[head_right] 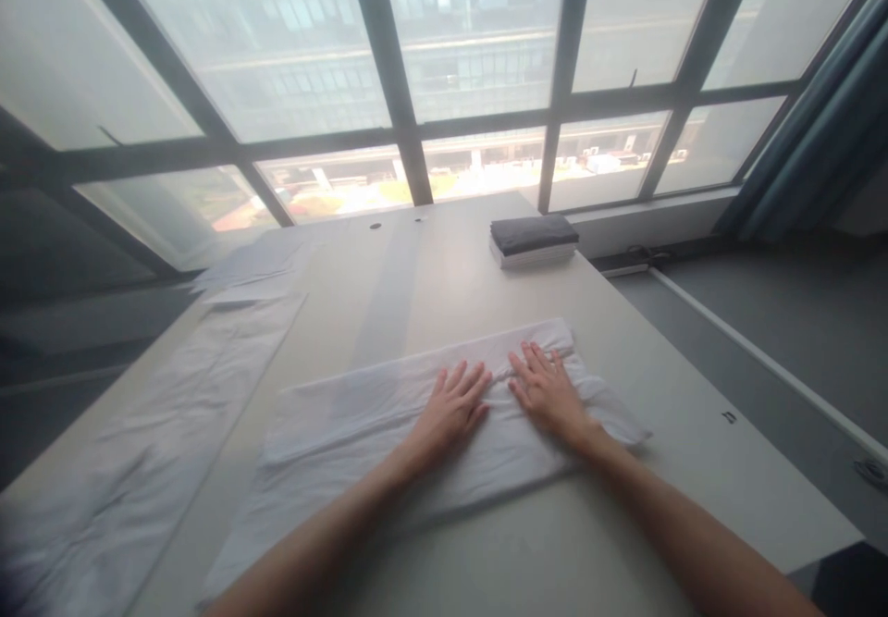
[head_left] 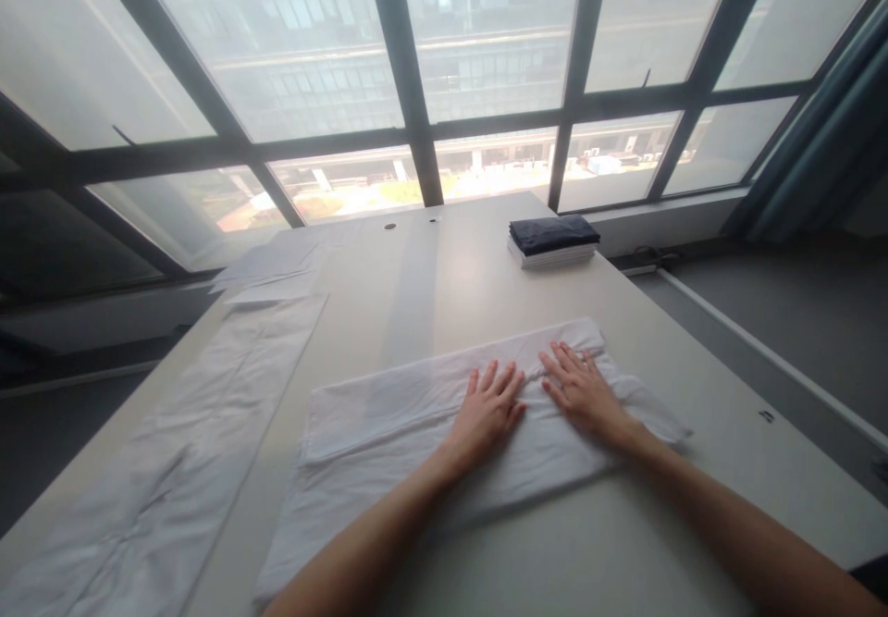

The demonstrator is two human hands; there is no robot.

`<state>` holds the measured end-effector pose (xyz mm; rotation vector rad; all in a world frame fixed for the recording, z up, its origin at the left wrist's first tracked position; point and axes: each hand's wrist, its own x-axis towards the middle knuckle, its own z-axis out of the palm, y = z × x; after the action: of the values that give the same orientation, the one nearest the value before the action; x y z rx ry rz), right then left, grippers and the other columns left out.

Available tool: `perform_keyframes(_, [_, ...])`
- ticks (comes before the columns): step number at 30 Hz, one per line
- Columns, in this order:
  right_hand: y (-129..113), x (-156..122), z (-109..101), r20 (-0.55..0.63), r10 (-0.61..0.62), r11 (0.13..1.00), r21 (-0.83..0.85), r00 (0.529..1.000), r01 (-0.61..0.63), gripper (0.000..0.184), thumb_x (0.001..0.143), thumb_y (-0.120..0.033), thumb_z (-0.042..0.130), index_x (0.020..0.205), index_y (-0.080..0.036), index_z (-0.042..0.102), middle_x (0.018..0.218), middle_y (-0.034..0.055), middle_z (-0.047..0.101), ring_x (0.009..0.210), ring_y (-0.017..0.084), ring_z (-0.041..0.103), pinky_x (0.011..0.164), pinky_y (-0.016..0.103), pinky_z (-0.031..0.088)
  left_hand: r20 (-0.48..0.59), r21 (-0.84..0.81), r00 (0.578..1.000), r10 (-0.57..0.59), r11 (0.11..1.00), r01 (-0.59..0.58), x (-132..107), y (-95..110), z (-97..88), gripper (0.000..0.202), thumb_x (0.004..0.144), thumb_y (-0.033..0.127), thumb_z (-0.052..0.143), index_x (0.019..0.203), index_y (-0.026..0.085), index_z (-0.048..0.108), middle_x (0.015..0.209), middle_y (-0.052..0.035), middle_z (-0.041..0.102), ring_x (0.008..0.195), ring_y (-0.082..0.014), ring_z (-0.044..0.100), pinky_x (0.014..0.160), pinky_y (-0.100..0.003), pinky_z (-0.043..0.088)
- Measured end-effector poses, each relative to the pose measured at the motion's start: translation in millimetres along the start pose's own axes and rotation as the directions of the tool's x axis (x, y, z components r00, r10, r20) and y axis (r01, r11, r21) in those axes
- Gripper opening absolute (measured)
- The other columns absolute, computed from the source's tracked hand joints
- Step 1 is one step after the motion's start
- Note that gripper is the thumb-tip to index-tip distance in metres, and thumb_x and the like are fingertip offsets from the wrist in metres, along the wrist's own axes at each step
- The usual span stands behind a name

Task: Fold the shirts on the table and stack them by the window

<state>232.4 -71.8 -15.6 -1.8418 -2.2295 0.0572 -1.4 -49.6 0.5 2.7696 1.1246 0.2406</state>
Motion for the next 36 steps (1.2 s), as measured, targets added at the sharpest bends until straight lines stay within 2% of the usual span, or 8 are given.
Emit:
perform_keyframes(5, [3.5, 1.3, 4.3, 0.027, 0.028, 1.0, -0.015, 0.999, -0.027, 0.057, 0.103, -0.043, 0.037, 0.154, -0.017, 0.041, 0.163, 0.0148, 0.031, 0.153, 0.029, 0.023, 0.122, 0.053, 0.016, 0.004, 0.023, 1.0, 0.008, 1.0, -0.008, 1.1, -3.1, -1.6, 0.05, 0.107, 0.038, 0.036, 0.154, 0.024, 0.037, 0.163, -0.0059, 0.033, 0.152, -0.0345, 0.023, 0.12, -0.063, 0.023])
perform_keyframes(19, [-6.7, -0.1, -4.6, -0.036, 0.053, 0.999, 0.007, 0.998, -0.053, 0.053, 0.102, -0.04, 0.041, 0.151, -0.017, 0.045, 0.16, 0.0148, 0.038, 0.15, 0.027, 0.028, 0.123, 0.05, 0.014, 0.011, 0.015, 1.0, 0.012, 1.0, -0.012, 3.1, -5.9, 0.7, 0.049, 0.107, 0.037, 0.033, 0.155, 0.026, 0.038, 0.162, -0.0067, 0.035, 0.152, -0.0337, 0.022, 0.12, -0.063, 0.022])
perform_keyframes(30, [-9.9, 3.8, -8.0, -0.067, 0.08, 0.997, 0.009, 0.995, -0.08, 0.05, 0.102, -0.037, 0.043, 0.148, -0.017, 0.048, 0.158, 0.0161, 0.041, 0.149, 0.027, 0.031, 0.122, 0.05, 0.016, 0.036, 0.005, 0.998, 0.05, 0.999, -0.05, 15.6, -20.8, -1.7, 0.049, 0.106, 0.036, 0.037, 0.154, 0.025, 0.039, 0.162, -0.0072, 0.037, 0.152, -0.0336, 0.024, 0.12, -0.063, 0.022])
perform_keyframes(33, [-15.4, 3.6, -8.4, -0.073, 0.106, 0.994, -0.003, 0.992, -0.106, 0.049, 0.102, -0.035, 0.044, 0.147, -0.015, 0.049, 0.157, 0.0176, 0.042, 0.149, 0.029, 0.032, 0.122, 0.052, 0.016, 0.031, 0.013, 0.998, 0.061, 0.998, -0.061, 15.8, -20.1, -3.6, 0.049, 0.106, 0.035, 0.037, 0.154, 0.025, 0.04, 0.162, -0.0073, 0.037, 0.152, -0.0338, 0.024, 0.119, -0.064, 0.022])
perform_keyframes(36, [-31.1, 6.2, -10.2, -0.116, 0.152, 0.988, -0.011, 0.982, -0.154, 0.048, 0.101, -0.029, 0.044, 0.145, -0.013, 0.05, 0.158, 0.0202, 0.04, 0.149, 0.032, 0.029, 0.121, 0.055, 0.017, 0.035, 0.01, 0.997, 0.064, 0.998, -0.065, 17.1, -20.2, -4.7, 0.048, 0.106, 0.035, 0.036, 0.154, 0.025, 0.041, 0.162, -0.007, 0.036, 0.152, -0.035, 0.023, 0.119, -0.065, 0.022])
